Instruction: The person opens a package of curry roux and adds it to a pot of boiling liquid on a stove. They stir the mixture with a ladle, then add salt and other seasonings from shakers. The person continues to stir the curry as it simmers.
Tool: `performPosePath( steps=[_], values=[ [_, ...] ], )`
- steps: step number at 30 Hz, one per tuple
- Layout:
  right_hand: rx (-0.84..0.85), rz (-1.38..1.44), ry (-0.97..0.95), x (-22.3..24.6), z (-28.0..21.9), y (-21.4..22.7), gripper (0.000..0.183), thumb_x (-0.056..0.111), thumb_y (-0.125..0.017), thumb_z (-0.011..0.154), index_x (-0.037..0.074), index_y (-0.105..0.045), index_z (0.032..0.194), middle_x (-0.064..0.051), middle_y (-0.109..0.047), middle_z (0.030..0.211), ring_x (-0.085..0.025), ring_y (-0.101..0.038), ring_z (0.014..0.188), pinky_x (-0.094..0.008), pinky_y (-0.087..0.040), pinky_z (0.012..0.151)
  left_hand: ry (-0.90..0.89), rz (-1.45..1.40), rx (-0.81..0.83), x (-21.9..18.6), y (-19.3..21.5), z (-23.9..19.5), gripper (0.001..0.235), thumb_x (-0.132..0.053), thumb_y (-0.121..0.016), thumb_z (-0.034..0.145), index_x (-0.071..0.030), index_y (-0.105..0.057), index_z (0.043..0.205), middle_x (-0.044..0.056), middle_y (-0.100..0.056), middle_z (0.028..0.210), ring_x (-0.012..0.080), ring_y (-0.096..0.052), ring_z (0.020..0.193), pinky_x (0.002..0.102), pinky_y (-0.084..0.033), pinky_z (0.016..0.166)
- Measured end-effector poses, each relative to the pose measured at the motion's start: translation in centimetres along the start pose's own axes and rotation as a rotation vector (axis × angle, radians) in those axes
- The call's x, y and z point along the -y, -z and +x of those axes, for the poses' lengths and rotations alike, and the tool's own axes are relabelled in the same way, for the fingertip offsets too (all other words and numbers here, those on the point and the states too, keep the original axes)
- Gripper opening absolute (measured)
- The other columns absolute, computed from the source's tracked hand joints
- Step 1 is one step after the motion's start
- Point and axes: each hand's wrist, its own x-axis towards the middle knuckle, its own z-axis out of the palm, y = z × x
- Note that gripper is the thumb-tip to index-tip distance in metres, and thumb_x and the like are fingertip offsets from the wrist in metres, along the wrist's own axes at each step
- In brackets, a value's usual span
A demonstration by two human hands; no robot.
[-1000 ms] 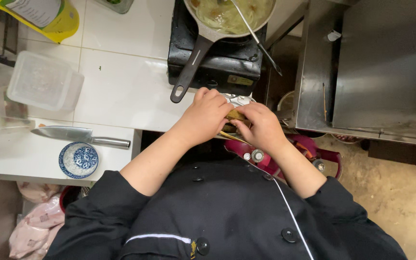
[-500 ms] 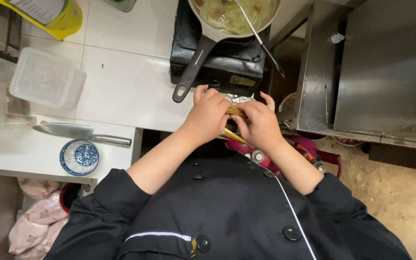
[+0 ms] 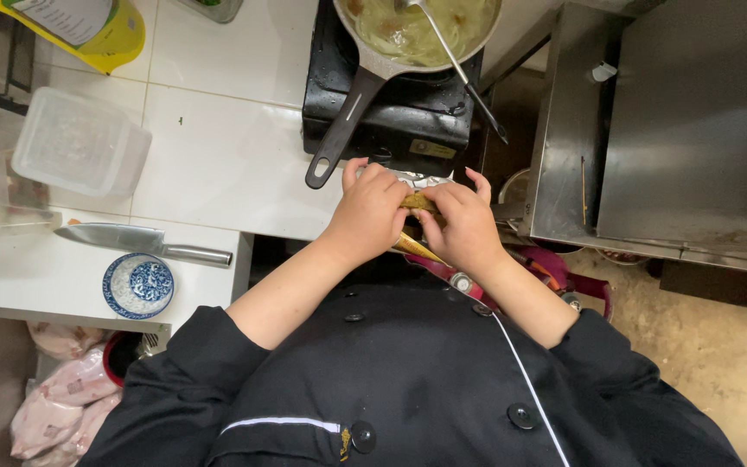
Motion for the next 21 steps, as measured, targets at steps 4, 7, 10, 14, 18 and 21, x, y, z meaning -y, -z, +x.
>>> performPosePath(
  steps=[4,7,10,14,18,21],
  values=[
    [0.005,0.026,-0.033,-0.1,0.0,0.1,0.023,0.012,-0.078,0.086,0.003,-0.068,0.105,-0.010,-0.071,0.096,-0.029,-0.068,0.093,-0.057,-0.035,0.114,0.050,-0.006,0.005,-0.4,0.2,-0.1,0.021,-0.010,-0.076,0.076,-0.006,-0.068,0.095,0.008,-0.062,0.093,0.0298,-0.057,0.104,0.055,-0.033,0.107],
    [-0.009,0.067,-0.075,-0.3,0.2,0.1,0.023,0.015,-0.079,0.086,0.003,-0.068,0.102,-0.010,-0.071,0.093,-0.029,-0.069,0.088,-0.056,-0.037,0.115,0.087,-0.014,0.009,-0.6,0.3,-0.1,0.022,-0.012,-0.078,0.077,-0.006,-0.068,0.096,0.008,-0.063,0.094,0.0291,-0.058,0.105,0.054,-0.033,0.108],
    [0.005,0.149,-0.079,-0.7,0.2,0.4,0.023,0.016,-0.079,0.087,0.003,-0.069,0.102,-0.011,-0.073,0.095,-0.029,-0.070,0.088,-0.055,-0.040,0.113,0.101,-0.033,0.018,-0.4,0.6,-0.2,0.026,-0.015,-0.080,0.078,-0.007,-0.070,0.100,0.007,-0.066,0.098,0.0281,-0.059,0.107,0.054,-0.032,0.109],
    [0.053,0.314,-0.193,-1.8,0.2,0.9,0.022,0.013,-0.079,0.089,0.002,-0.071,0.107,-0.012,-0.073,0.097,-0.024,-0.070,0.087,-0.040,-0.051,0.092,0.133,-0.091,0.068,0.4,1.1,0.1,0.028,-0.019,-0.082,0.079,-0.009,-0.071,0.104,0.005,-0.070,0.103,0.0268,-0.060,0.109,0.053,-0.031,0.110],
    [0.079,0.626,-0.415,-3.1,-0.5,0.1,0.025,0.010,-0.075,0.093,0.000,-0.070,0.116,-0.006,-0.076,0.101,-0.011,-0.070,0.093,-0.025,-0.056,0.086,0.126,-0.092,0.116,0.7,1.5,0.5,0.030,-0.020,-0.082,0.079,-0.011,-0.073,0.105,0.004,-0.070,0.101,0.0264,-0.060,0.108,0.053,-0.030,0.110],
    [0.013,0.919,-0.614,-4.5,-0.2,-0.3,0.027,0.010,-0.071,0.099,0.002,-0.071,0.125,-0.004,-0.076,0.105,-0.008,-0.067,0.092,-0.024,-0.054,0.086,0.121,-0.087,0.142,0.9,1.7,0.8,0.029,-0.021,-0.081,0.078,-0.011,-0.073,0.105,0.004,-0.070,0.101,0.0261,-0.059,0.108,0.053,-0.030,0.110]
  ],
)
